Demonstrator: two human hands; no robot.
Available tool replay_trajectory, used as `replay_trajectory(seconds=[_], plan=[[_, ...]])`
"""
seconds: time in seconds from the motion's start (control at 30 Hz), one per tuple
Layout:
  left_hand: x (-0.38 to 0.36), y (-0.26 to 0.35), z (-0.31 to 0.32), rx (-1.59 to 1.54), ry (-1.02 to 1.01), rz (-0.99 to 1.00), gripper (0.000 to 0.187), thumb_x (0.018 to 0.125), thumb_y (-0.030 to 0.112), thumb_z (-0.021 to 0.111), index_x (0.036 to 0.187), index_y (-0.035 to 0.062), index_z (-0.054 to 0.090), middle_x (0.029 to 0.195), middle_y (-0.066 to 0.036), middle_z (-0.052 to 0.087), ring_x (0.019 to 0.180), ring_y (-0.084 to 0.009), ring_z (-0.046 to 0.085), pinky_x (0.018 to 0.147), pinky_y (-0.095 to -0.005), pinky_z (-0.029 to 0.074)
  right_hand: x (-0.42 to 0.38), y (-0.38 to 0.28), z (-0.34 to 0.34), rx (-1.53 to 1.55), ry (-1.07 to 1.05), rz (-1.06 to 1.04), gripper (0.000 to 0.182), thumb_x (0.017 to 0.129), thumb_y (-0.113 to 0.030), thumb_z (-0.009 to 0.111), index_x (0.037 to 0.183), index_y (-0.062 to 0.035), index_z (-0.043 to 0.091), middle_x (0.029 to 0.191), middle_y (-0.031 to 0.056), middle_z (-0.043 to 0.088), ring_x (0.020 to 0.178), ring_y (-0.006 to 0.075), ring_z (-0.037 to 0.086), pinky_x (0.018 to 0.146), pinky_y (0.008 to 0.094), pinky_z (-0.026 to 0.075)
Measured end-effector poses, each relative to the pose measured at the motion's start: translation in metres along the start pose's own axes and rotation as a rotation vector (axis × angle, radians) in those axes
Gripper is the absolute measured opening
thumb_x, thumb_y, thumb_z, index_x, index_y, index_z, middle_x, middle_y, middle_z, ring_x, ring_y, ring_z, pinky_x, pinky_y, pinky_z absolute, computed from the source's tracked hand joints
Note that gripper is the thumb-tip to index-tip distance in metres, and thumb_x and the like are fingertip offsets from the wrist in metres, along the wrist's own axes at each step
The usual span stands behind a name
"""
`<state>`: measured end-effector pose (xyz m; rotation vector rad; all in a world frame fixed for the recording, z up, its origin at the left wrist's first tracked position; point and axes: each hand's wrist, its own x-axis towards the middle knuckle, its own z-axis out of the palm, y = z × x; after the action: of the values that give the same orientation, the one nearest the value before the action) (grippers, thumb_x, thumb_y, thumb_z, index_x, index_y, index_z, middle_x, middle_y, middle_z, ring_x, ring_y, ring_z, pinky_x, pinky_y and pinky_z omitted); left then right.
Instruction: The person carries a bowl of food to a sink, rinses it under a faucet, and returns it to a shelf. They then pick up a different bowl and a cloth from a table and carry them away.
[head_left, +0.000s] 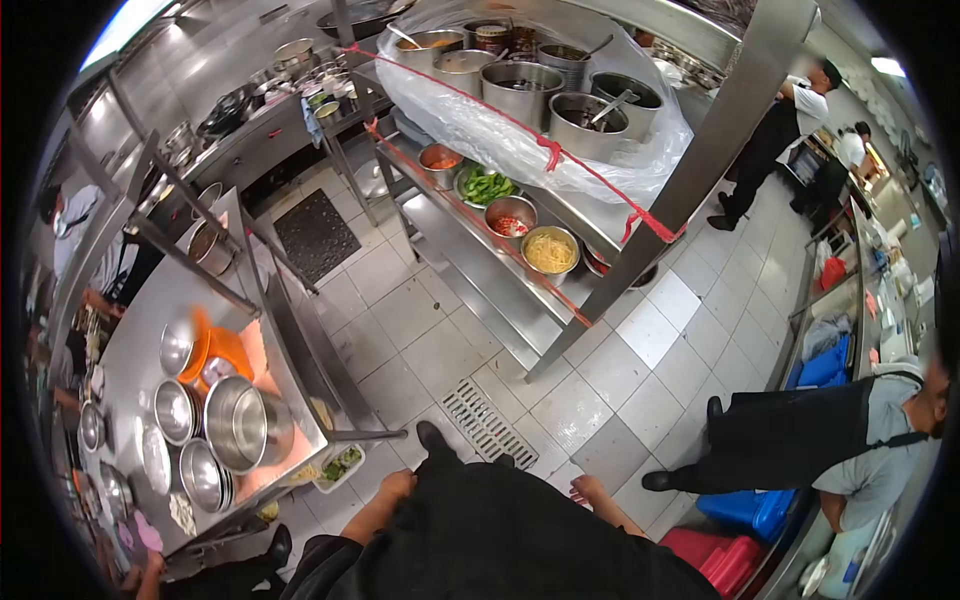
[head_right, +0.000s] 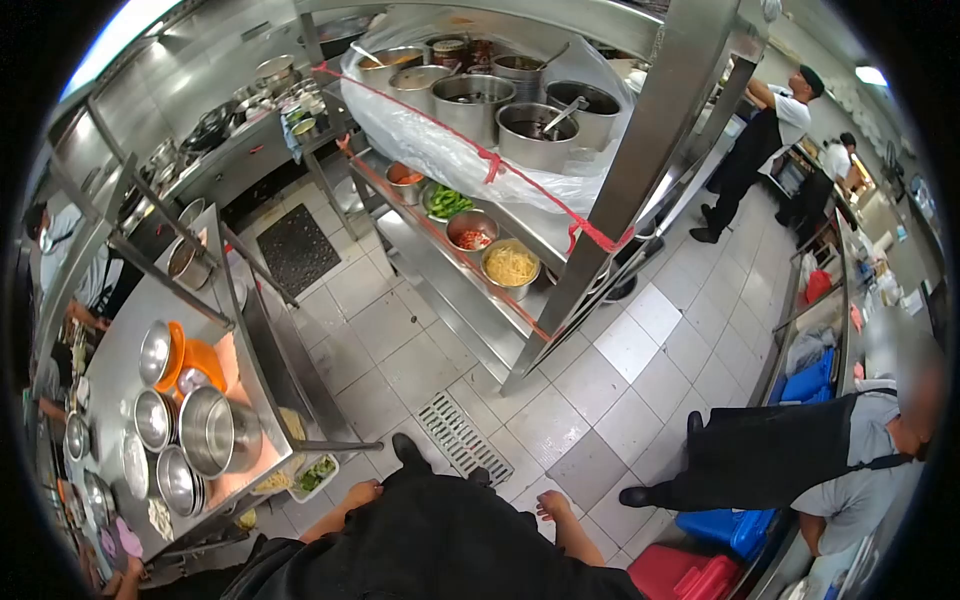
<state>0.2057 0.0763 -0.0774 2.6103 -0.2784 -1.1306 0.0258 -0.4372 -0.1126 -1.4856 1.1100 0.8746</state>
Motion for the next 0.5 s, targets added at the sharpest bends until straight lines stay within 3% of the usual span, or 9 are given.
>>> replay_trajectory(seconds=[0.27, 0.37, 0.43, 0.5], plan=[[-0.037, -0.001, 0.004, -0.103, 0.036, -0.050, 0.046, 0.088, 0.046, 0.060, 0.115, 0.0088, 0.067, 0.112, -0.019, 0.069, 0.109, -0.0374, 0.064, 0.094, -0.0464, 0.049, 0.011, 0.019, -0.003, -0.160, -0.072, 0.004, 0.030, 0.093, -0.027, 0.055, 0.114, -0.0052, 0.059, 0.096, 0.0115, 0.068, 0.073, 0.0249, 0.069, 0.059, 0.0422, 0.058], [-0.047, -0.002, 0.012, -0.165, 0.087, -0.058, 0.045, 0.088, 0.044, 0.060, 0.116, 0.0096, 0.067, 0.112, -0.017, 0.070, 0.109, -0.0362, 0.064, 0.094, -0.0453, 0.050, 0.019, 0.006, -0.004, -0.136, -0.030, -0.016, 0.030, 0.094, -0.028, 0.056, 0.112, -0.0050, 0.060, 0.097, 0.0107, 0.068, 0.074, 0.0247, 0.069, 0.060, 0.0424, 0.058], [-0.059, -0.007, 0.019, -0.290, 0.117, -0.082, 0.045, 0.089, 0.045, 0.060, 0.116, 0.0097, 0.068, 0.109, -0.016, 0.071, 0.108, -0.0357, 0.065, 0.093, -0.0446, 0.050, 0.010, -0.014, -0.004, -0.134, 0.061, -0.111, 0.029, 0.094, -0.030, 0.056, 0.104, -0.0033, 0.062, 0.090, 0.0114, 0.069, 0.073, 0.0252, 0.068, 0.057, 0.0443, 0.057], [-0.079, -0.020, 0.031, -0.315, 0.151, -0.077, 0.045, 0.088, 0.045, 0.061, 0.116, 0.0097, 0.068, 0.109, -0.016, 0.071, 0.106, -0.0355, 0.065, 0.092, -0.0443, 0.050, 0.033, -0.028, -0.002, -0.240, 0.015, -0.081, 0.030, 0.094, -0.029, 0.056, 0.111, -0.0040, 0.059, 0.093, 0.0117, 0.069, 0.073, 0.0247, 0.069, 0.056, 0.0429, 0.057]])
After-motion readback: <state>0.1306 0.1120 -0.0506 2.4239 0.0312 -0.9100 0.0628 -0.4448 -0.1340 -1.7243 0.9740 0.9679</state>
